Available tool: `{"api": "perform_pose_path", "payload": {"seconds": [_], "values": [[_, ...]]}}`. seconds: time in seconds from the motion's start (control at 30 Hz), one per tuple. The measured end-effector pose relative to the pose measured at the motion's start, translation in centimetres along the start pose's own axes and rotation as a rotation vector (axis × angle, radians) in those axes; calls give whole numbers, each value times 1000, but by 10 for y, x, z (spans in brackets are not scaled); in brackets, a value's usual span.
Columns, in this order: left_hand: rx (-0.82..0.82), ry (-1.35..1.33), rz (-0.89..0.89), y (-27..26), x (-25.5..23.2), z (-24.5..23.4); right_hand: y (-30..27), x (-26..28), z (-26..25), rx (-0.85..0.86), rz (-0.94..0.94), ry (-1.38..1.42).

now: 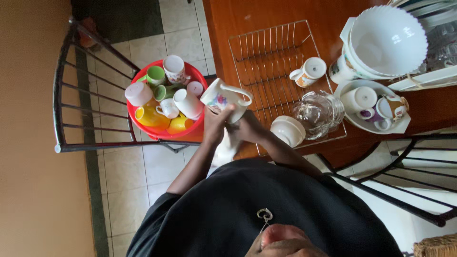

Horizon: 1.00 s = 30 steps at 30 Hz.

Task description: The person wipes the inside and outside of several cups and mugs with a cloth, placing them on a drying rack and later into a red basin.

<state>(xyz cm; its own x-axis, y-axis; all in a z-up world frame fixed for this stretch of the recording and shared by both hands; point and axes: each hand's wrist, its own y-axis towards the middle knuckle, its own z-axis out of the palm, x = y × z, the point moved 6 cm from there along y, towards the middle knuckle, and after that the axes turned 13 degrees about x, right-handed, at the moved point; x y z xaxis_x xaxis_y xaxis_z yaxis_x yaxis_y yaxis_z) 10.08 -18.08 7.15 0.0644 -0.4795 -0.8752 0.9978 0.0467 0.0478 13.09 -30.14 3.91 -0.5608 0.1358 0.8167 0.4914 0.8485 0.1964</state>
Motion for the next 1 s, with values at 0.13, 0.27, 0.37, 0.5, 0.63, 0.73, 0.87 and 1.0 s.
{"api": "perform_pose_path", "payload": {"seconds": [0.13,0.27,0.37,0.5,0.63,0.73,0.87,1.0], "values": [[-74,137,-49,-6,8,-6,-5,2,10,59,7,4],[185,229,-57,-4,-7,6,-14,0,17,61,-41,818],[453,146,27,6,-26,8,-33,-8,10,70,-43,936],[516,86,18,10,-21,9,-35,-33,4,27,-3,925],[168,-267,-190,7,-2,-10,-14,-18,0,29,-111,719],[102,-95,-68,-4,-2,-16,-3,-8,0,79,71,-215],[46,104,-86,-7,9,-28,-1,12,4,105,-19,216],[101,148,-163,1,24,-45,-7,5,8,163,-49,951]]}}
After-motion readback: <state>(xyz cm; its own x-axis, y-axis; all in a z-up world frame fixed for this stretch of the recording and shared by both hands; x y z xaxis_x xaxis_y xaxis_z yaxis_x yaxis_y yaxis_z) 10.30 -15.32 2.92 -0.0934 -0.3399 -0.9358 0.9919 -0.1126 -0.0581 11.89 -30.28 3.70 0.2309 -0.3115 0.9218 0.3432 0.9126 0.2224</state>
